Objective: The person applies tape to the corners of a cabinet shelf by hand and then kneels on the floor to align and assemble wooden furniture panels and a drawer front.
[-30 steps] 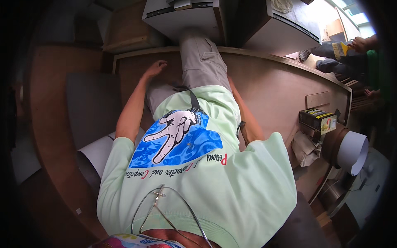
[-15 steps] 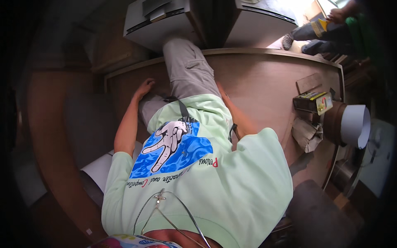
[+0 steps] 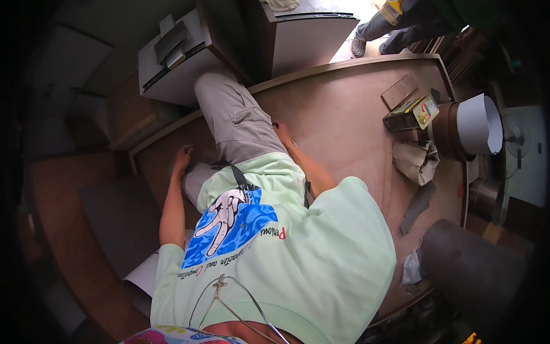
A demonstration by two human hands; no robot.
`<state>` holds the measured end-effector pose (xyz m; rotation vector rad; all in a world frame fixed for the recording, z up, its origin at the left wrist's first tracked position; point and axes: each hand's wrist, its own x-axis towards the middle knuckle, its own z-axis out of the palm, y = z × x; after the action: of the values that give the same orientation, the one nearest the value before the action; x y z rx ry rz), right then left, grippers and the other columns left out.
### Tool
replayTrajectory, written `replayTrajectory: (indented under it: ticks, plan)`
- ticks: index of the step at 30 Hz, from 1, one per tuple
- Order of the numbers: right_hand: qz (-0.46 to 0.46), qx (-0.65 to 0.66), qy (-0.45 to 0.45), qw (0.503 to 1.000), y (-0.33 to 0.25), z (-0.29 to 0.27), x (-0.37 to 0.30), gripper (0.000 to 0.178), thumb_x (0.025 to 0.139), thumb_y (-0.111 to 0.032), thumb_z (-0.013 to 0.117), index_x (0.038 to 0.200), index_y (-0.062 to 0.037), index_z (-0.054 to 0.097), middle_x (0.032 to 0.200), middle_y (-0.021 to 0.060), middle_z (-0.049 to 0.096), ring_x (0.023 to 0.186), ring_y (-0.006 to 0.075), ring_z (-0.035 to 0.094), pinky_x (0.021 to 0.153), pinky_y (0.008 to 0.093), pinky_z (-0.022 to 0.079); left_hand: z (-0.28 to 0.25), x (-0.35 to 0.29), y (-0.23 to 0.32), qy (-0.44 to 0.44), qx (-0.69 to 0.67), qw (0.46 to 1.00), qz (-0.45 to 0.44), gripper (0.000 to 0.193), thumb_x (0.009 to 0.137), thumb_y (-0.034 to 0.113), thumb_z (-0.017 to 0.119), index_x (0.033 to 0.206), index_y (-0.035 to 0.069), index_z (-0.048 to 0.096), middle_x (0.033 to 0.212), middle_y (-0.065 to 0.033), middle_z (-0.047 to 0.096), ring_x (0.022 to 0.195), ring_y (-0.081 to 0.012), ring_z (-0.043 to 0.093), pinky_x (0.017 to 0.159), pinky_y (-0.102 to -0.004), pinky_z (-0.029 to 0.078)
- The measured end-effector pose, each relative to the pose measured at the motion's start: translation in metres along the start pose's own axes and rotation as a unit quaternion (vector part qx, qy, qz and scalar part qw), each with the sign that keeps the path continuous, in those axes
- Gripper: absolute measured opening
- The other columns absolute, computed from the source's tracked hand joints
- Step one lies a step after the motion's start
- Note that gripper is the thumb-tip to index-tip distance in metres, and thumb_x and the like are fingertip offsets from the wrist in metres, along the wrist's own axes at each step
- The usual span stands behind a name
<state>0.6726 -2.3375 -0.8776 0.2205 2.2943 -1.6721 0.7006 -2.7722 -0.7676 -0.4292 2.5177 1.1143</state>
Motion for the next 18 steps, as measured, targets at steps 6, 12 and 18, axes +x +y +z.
replayTrajectory:
  ticks: [6, 12, 18]
  plan:
    - [0.072, -0.110, 0.254, 0.958, 0.009, -0.065, -0.032, 0.033, 0.082, -0.020, 0.052, 0.107, -0.0043, 0.067, 0.102, 0.0196, 0.067, 0.097, 0.0324, 0.063, 0.086, 0.0395, 0.049, -0.042, 0.011, 0.029, -0.076, -0.078, 0.994, -0.023, 0.035, 0.094, 0.020, 0.054, 0.123, 0.001, 0.058, 0.115, -0.0128, 0.064, 0.104, -0.0211, 0.061, 0.091, -0.0315, 0.046]
    - [0.176, -0.266, 0.310, 0.896, 0.040, -0.146, -0.111, 0.040, 0.082, -0.018, 0.051, 0.120, -0.0065, 0.055, 0.122, 0.0200, 0.051, 0.111, 0.0379, 0.051, 0.093, 0.0479, 0.043, -0.086, 0.045, 0.081, 0.067, -0.105, 0.987, 0.101, 0.030, 0.098, 0.018, 0.050, 0.122, 0.000, 0.057, 0.113, -0.0115, 0.064, 0.103, -0.0175, 0.061, 0.090, -0.0301, 0.047]
    - [0.319, -0.351, 0.284, 0.833, 0.084, -0.156, -0.169, 0.042, 0.083, -0.022, 0.058, 0.122, -0.0084, 0.052, 0.127, 0.0204, 0.046, 0.114, 0.0368, 0.050, 0.094, 0.0481, 0.043, -0.094, 0.077, 0.226, 0.150, -0.141, 0.935, 0.288, 0.025, 0.100, 0.013, 0.046, 0.116, 0.000, 0.060, 0.108, -0.0115, 0.066, 0.097, -0.0187, 0.064, 0.087, -0.0302, 0.048]
